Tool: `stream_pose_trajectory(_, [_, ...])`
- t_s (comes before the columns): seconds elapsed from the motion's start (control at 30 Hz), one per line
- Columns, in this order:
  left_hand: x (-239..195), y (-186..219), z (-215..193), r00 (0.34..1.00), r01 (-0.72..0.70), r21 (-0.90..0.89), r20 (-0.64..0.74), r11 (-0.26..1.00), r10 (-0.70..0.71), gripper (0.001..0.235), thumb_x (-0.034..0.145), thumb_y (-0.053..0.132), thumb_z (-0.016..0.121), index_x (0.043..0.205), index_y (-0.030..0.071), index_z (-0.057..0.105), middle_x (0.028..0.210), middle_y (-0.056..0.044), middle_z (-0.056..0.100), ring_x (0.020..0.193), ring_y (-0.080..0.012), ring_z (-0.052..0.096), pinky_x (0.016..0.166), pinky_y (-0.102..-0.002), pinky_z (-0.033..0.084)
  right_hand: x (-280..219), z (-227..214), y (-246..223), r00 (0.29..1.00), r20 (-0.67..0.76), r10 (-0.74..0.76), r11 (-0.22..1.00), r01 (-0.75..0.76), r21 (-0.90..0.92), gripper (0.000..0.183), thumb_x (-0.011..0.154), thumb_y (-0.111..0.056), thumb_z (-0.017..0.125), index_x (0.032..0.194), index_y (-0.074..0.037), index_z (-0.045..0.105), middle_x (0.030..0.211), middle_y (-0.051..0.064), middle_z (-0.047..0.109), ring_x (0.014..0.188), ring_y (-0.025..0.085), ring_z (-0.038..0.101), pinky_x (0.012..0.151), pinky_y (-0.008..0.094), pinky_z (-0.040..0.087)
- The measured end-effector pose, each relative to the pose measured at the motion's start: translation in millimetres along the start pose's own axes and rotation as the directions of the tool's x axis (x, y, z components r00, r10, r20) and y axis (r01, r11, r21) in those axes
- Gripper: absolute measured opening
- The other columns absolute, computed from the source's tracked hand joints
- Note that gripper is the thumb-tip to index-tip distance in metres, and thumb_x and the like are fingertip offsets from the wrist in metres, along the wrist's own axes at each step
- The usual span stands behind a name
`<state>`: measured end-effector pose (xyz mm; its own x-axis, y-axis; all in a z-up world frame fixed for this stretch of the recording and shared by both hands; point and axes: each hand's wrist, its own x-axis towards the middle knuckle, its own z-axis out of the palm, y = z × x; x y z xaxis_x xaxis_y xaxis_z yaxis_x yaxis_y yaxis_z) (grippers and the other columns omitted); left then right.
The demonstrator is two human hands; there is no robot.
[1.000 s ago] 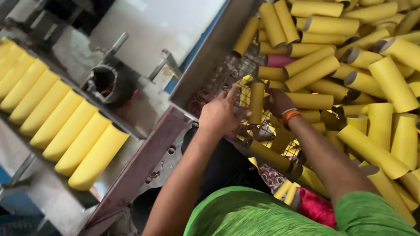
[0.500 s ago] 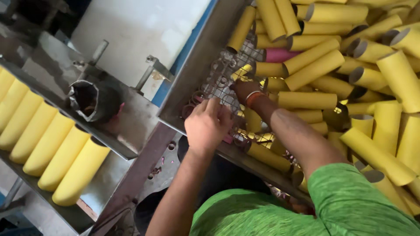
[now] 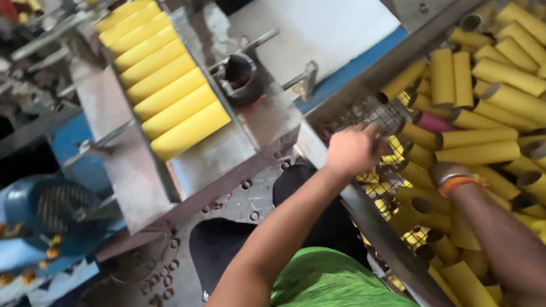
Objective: The person picks up yellow cylindrical objects from a wire basket and places them into a machine. The person handles the cylinders one at a time, moving them from the basket to the machine's input area.
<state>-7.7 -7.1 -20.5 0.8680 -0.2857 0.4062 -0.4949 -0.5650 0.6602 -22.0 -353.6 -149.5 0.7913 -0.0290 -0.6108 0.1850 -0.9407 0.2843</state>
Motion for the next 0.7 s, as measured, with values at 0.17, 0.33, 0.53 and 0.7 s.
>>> stream_pose_trajectory(0.17, [-19.1,-13.3,-7.6,0.986,-0.164,-0.123,-0.057,0.979,0.158,0.022,0.092,0.028,0.064,0.106,0.012,0.065,0.091,-0.011,0.067,0.084,-0.0339,0.069,0.073,-0.047,0.056,-87.7,-114.9,22.6,0.877,-0.45,0.17,0.934,0.003,0.357,0.031,0.106,-0.023,0.053,0.126,-0.014,0.074,0.109,0.02,0.075,0.096,0.039,0.071,0.088,0.048,0.055])
stream_pose_trajectory(0.33, [-65.3,-25.1,-25.4,0.926,-0.374,0.025,0.055,0.927,0.372,0.02,0.094,0.034,0.065,0.097,0.014,0.066,0.096,-0.005,0.066,0.1,-0.0267,0.065,0.102,-0.043,0.048,-122.6,-259.4,-14.4,0.519,-0.797,0.308,0.532,0.601,0.597,0.017,0.117,-0.012,0.058,0.128,0.0,0.06,0.101,0.007,0.064,0.086,0.022,0.061,0.077,0.036,0.052])
stream_pose_trajectory(0.53, [-65.8,-27.9,-26.3,0.907,-0.398,0.073,0.183,0.914,0.38,0.031,0.095,0.046,0.06,0.094,0.018,0.071,0.102,0.0,0.067,0.113,-0.0216,0.064,0.121,-0.044,0.035,-92.2,-391.7,-162.9,-0.089,-0.982,-0.165,0.7,0.691,-0.18,0.017,0.096,0.006,0.072,0.111,0.0,0.073,0.102,0.018,0.072,0.088,0.029,0.072,0.076,0.036,0.056])
stream_pose_trajectory(0.7, [-78.7,-25.7,-27.0,0.917,-0.376,0.219,0.227,0.9,0.328,0.05,0.086,0.055,0.059,0.122,0.021,0.07,0.132,-0.002,0.063,0.135,-0.0221,0.05,0.124,-0.05,0.023,-50.0,-451.9,-260.7,0.004,-0.96,-0.281,0.753,0.621,-0.218,0.01,0.102,-0.009,0.069,0.104,-0.017,0.075,0.095,0.01,0.074,0.086,0.033,0.072,0.073,0.044,0.055])
